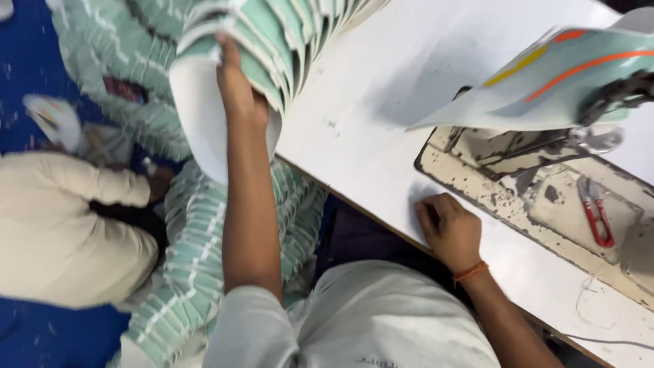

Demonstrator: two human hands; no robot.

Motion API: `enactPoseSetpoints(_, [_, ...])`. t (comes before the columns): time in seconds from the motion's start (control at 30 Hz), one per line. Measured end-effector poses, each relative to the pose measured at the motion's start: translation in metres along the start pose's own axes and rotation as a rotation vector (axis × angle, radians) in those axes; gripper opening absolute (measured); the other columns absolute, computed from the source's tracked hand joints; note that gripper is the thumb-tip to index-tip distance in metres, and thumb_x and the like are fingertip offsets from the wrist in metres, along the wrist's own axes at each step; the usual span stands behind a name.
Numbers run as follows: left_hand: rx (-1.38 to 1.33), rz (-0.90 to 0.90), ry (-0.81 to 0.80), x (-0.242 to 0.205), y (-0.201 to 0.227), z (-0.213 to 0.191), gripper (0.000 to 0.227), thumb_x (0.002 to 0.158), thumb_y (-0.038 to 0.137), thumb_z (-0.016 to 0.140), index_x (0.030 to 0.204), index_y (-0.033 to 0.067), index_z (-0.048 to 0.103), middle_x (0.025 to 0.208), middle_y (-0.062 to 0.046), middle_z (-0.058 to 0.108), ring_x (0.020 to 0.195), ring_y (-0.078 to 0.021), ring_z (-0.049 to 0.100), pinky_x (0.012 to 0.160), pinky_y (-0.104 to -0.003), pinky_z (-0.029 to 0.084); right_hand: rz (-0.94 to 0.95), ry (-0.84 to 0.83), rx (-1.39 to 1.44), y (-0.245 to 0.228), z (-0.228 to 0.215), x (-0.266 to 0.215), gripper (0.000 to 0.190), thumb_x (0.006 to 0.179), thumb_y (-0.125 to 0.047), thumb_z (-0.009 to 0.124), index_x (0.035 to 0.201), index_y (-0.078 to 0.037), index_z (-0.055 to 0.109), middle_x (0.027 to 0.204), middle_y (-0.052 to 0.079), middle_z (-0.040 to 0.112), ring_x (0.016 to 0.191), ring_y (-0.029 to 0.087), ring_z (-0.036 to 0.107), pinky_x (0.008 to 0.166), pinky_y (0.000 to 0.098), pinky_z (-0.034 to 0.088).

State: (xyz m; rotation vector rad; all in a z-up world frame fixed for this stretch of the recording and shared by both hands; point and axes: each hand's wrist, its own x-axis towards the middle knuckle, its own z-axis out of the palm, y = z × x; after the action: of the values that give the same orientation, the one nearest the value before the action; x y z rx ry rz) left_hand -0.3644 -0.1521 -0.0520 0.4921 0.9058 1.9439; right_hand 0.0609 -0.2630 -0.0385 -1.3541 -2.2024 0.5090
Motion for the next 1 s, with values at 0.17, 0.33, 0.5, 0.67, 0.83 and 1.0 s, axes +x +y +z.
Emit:
enactPoseSetpoints(0.17, [0.069, 0.269, 0.385, -0.076, -0.016, 0.029, 0.057, 0.107, 0.033, 0.049, 0.151, -0.0018, 0.04, 0.157, -0.019, 0.041, 0.139, -0.0299, 0.045, 0.113, -0.042, 0.037, 0.232, -0.111, 0.194, -0.004, -0.012, -0.011, 0.017, 0.092, -0.023, 0.073, 0.094, -0.007, 0.075, 0.086, 0.008, 0.072, 0.067, 0.022, 0.066, 0.061, 0.0347, 0.052])
enactPoseSetpoints(0.33, [0.055, 0.529, 0.188, -0.231, -0.023, 0.1, 0.052, 0.099, 0.002, 0.068, 0.146, 0.0075, 0.046, 0.148, -0.013, 0.052, 0.131, -0.0229, 0.054, 0.113, -0.041, 0.046, 0.22, -0.477, 0.74, -0.024, -0.043, -0.002, 0.035, 0.102, -0.034, 0.061, 0.121, -0.005, 0.068, 0.106, 0.005, 0.072, 0.096, 0.016, 0.065, 0.088, 0.0323, 0.053])
enactPoseSetpoints(0.5, [-0.34, -0.337, -0.393, -0.301, -0.067, 0.124, 0.049, 0.093, -0.008, 0.071, 0.138, 0.0064, 0.058, 0.133, -0.005, 0.061, 0.127, -0.0176, 0.058, 0.109, -0.037, 0.05, 0.047, -0.059, 1.729, -0.084, -0.102, 0.029, 0.054, 0.109, -0.028, 0.068, 0.15, 0.002, 0.05, 0.142, 0.012, 0.062, 0.129, 0.024, 0.063, 0.116, 0.0422, 0.05])
enactPoseSetpoints(0.67, [0.029, -0.349, -0.183, -0.315, -0.046, 0.113, 0.051, 0.095, 0.004, 0.074, 0.143, 0.0082, 0.055, 0.128, -0.007, 0.059, 0.112, -0.019, 0.058, 0.097, -0.037, 0.05, 0.067, 0.142, 1.571, -0.037, -0.098, 0.009, 0.023, 0.109, -0.007, 0.069, 0.127, 0.001, 0.059, 0.125, 0.012, 0.067, 0.114, 0.021, 0.068, 0.105, 0.0384, 0.057])
enactPoseSetpoints(0.83, [0.898, 0.486, -0.597, -0.313, -0.004, 0.144, 0.037, 0.098, 0.021, 0.07, 0.126, -0.0002, 0.057, 0.127, -0.019, 0.059, 0.121, -0.0294, 0.056, 0.101, -0.047, 0.049, 0.16, 0.177, 1.262, -0.034, -0.107, -0.009, 0.017, 0.091, 0.007, 0.079, 0.103, 0.0, 0.068, 0.097, 0.008, 0.075, 0.092, 0.014, 0.071, 0.082, 0.029, 0.057])
enactPoseSetpoints(1.0, [0.554, -0.375, -1.021, -0.325, -0.078, 0.14, 0.048, 0.103, 0.047, 0.067, 0.121, 0.0026, 0.063, 0.108, -0.007, 0.066, 0.101, -0.0167, 0.064, 0.086, -0.035, 0.054, 0.422, -0.058, 1.01, -0.023, -0.14, -0.007, 0.012, 0.091, 0.002, 0.075, 0.103, 0.002, 0.078, 0.091, 0.008, 0.078, 0.082, 0.009, 0.069, 0.073, 0.0254, 0.057])
